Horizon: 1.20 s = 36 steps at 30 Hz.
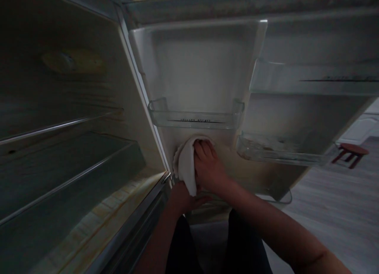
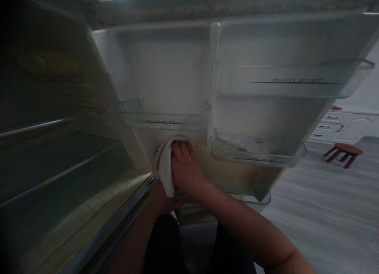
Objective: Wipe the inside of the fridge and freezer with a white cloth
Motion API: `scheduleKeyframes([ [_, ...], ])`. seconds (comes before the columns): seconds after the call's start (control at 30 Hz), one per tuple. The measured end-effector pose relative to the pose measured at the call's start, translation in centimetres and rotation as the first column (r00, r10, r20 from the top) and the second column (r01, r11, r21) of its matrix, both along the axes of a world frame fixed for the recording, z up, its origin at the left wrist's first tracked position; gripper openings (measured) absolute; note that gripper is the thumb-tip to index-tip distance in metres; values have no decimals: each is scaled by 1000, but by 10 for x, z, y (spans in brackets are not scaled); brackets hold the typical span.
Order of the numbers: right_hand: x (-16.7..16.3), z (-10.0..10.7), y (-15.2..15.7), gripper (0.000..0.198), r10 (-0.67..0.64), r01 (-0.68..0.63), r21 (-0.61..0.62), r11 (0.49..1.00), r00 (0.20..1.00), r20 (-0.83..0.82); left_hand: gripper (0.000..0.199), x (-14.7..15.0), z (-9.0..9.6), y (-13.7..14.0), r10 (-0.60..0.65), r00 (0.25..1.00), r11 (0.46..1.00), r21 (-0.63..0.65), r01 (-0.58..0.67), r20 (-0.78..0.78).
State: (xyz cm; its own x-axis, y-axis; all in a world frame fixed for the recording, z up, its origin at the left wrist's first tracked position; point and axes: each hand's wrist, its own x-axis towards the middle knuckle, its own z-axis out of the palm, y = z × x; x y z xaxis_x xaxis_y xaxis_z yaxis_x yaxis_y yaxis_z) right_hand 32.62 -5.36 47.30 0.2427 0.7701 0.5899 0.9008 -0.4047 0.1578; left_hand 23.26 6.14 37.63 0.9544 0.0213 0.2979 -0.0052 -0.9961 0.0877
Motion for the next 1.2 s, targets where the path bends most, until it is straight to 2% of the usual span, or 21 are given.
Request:
scheduleKeyframes([
  [0.13, 8, 1, 11, 60, 64, -63, -27, 998, 997, 34, 51, 6, -4, -3, -48, 991, 998, 37, 44, 126],
  [0.2, 18, -3, 4, 65, 63, -62, -36, 997, 998, 30, 51, 13, -4, -9, -24, 994, 999, 42, 20, 107],
  [0.37, 58, -15, -37, 62, -6, 6, -19, 1000, 999, 36, 61, 30, -2, -23, 86, 996, 995, 56, -86, -2],
  [0.53, 86, -32, -83, 41, -140, 139, 42, 989, 990, 13, 60, 33, 4, -26, 105, 994, 991, 86, -102, -37],
  [0.6, 94, -39, -102, 34, -261, 261, 125, 957, 965, -12, 58, 28, 8, -25, 48, 998, 996, 72, -46, -27],
  [0.7, 102, -45, -129, 37, -494, 487, 269, 831, 868, -46, 55, 18, 13, -21, -26, 1000, 999, 47, 26, -18],
  [0.77, 100, -45, -140, 46, -570, 560, 331, 759, 818, -77, 54, 13, 15, -19, -31, 999, 998, 45, 32, -28],
  [0.8, 96, -44, -142, 51, -575, 567, 338, 751, 814, -87, 54, 11, 16, -19, -28, 999, 998, 47, 30, -36],
  [0.9, 79, -41, -126, 58, -531, 531, 304, 791, 843, -92, 58, 11, 17, -19, -11, 998, 998, 55, 14, -55],
  [1.0, 62, -39, -91, 55, -438, 457, 296, 839, 889, -133, 61, 18, 17, -23, 4, 998, 998, 66, 1, -62],
  [1.13, 51, -32, -37, 46, -183, 243, 288, 926, 958, -220, 62, 32, 15, -28, 69, 995, 997, 51, -65, -76],
  [1.2, 47, -24, -13, 49, -61, 116, 248, 962, 974, -217, 59, 39, 13, -29, 72, 995, 997, 44, -69, -70],
])
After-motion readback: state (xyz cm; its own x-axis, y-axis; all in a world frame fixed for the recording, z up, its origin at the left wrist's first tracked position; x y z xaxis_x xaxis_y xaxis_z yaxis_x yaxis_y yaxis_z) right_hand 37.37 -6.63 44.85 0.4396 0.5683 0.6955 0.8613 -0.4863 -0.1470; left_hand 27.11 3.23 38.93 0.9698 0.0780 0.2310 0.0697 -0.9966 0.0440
